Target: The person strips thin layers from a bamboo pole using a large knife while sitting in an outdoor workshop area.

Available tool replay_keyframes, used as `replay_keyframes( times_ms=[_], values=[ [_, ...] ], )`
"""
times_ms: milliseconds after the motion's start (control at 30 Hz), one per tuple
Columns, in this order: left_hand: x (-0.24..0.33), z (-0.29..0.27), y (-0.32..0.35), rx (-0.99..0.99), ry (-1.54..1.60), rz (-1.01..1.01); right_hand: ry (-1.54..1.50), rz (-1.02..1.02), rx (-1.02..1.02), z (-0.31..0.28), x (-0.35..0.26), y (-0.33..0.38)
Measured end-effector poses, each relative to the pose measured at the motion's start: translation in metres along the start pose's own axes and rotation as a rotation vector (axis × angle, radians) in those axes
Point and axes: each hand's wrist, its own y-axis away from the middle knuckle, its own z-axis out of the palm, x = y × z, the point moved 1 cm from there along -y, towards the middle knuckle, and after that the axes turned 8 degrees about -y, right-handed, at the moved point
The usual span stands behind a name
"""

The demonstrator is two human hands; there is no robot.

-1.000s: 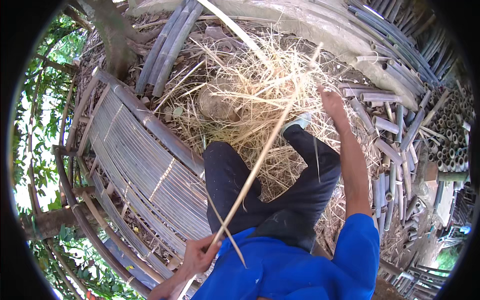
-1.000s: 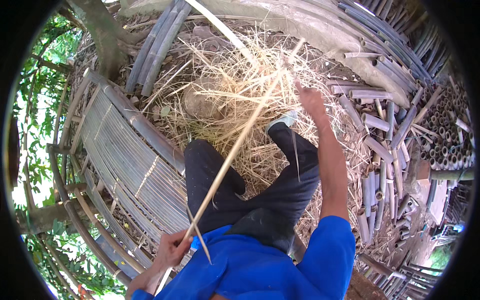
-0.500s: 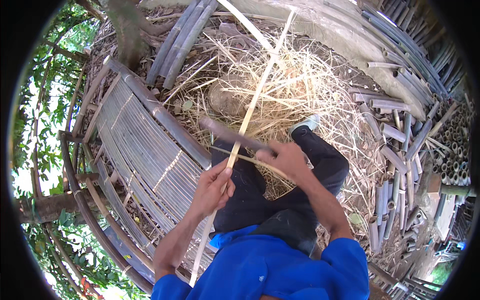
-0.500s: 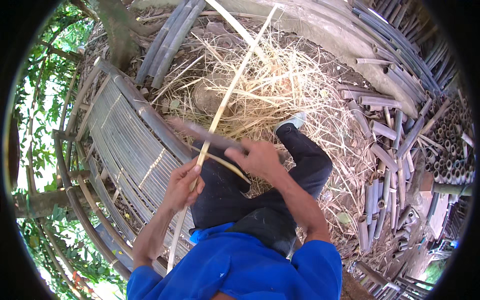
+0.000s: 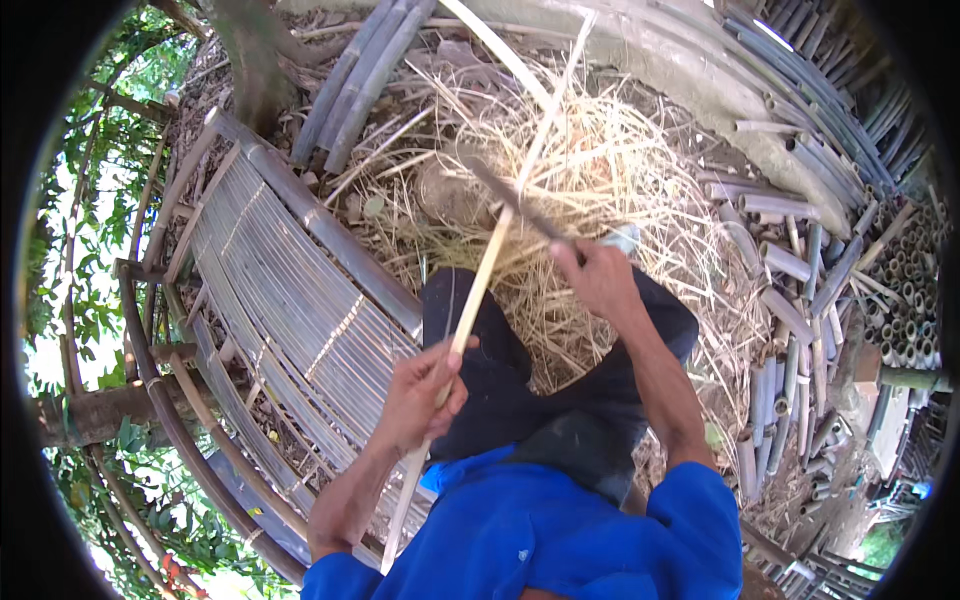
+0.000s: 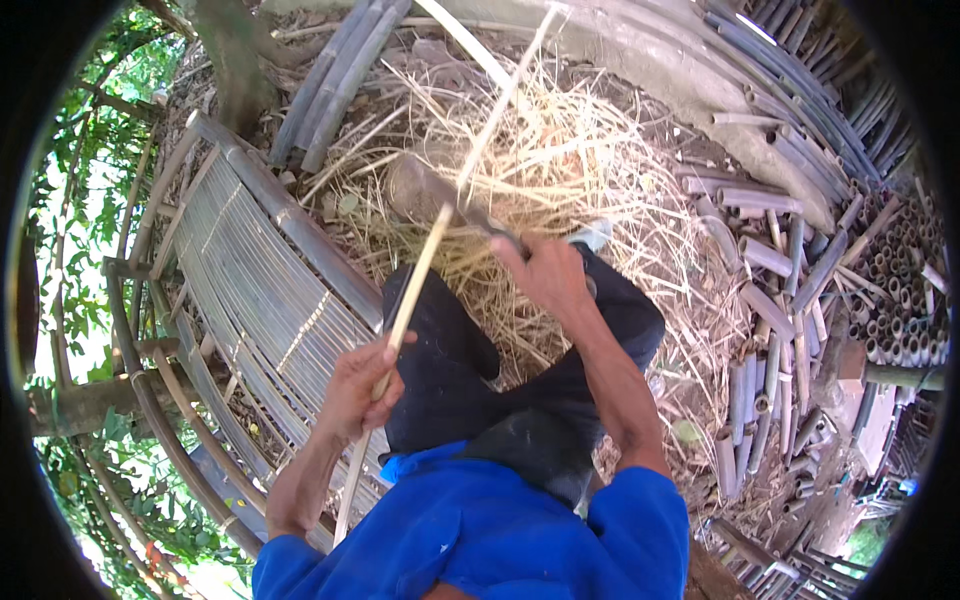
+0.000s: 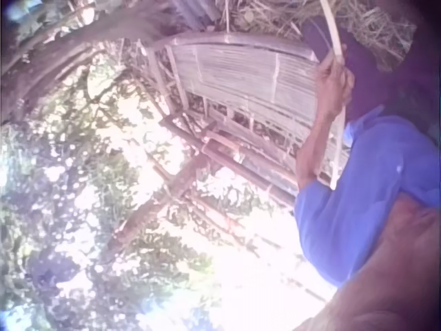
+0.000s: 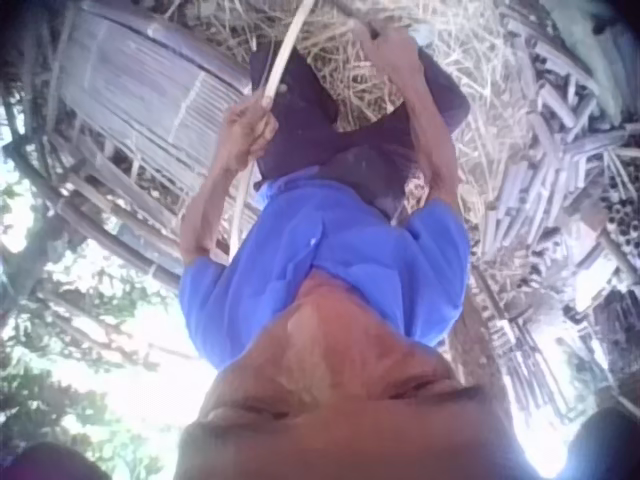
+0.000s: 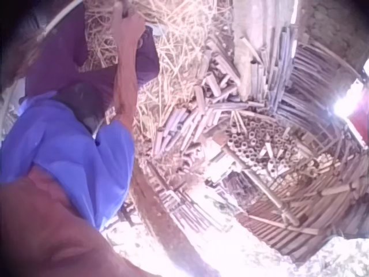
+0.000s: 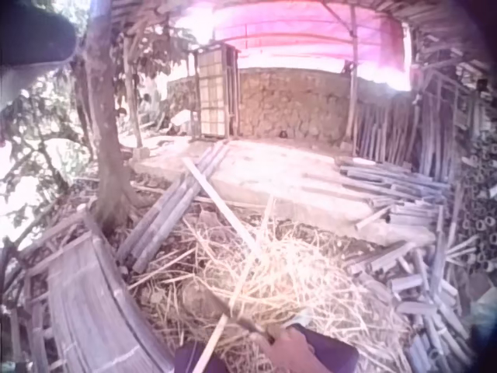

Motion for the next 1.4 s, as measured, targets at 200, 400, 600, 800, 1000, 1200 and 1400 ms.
replay_keyframes(
  times_ms=[200,400,600,800,1000,1200,1400],
  values=[
    [-0.018,-0.005,0.019,0.000,-0.003,-0.081,0.209,-0.164,-0.201,0.003,-0.017,0.018],
    [-0.047,-0.019,0.064,-0.055,-0.045,-0.121,0.190,0.180,0.092,-0.071,0.067,-0.069],
    [-0.071,-0.066,0.112,-0.027,-0.087,-0.232,0.265,0.141,0.399,-0.121,0.114,-0.098],
    [-0.065,-0.153,0.086,-0.128,-0.206,-0.344,-0.978,0.278,0.123,-0.061,0.043,-0.079],
    [-0.036,-0.131,0.099,0.344,-0.990,0.238,-1.058,0.227,0.217,-0.034,0.017,-0.085],
    [-0.091,-0.070,0.096,-0.065,-0.041,-0.023,-1.006,0.197,0.161,-0.012,0.001,-0.099],
    [-0.114,-0.072,0.047,0.394,0.545,0.466,-0.997,0.253,0.036,0.015,0.000,-0.096]
  ],
)
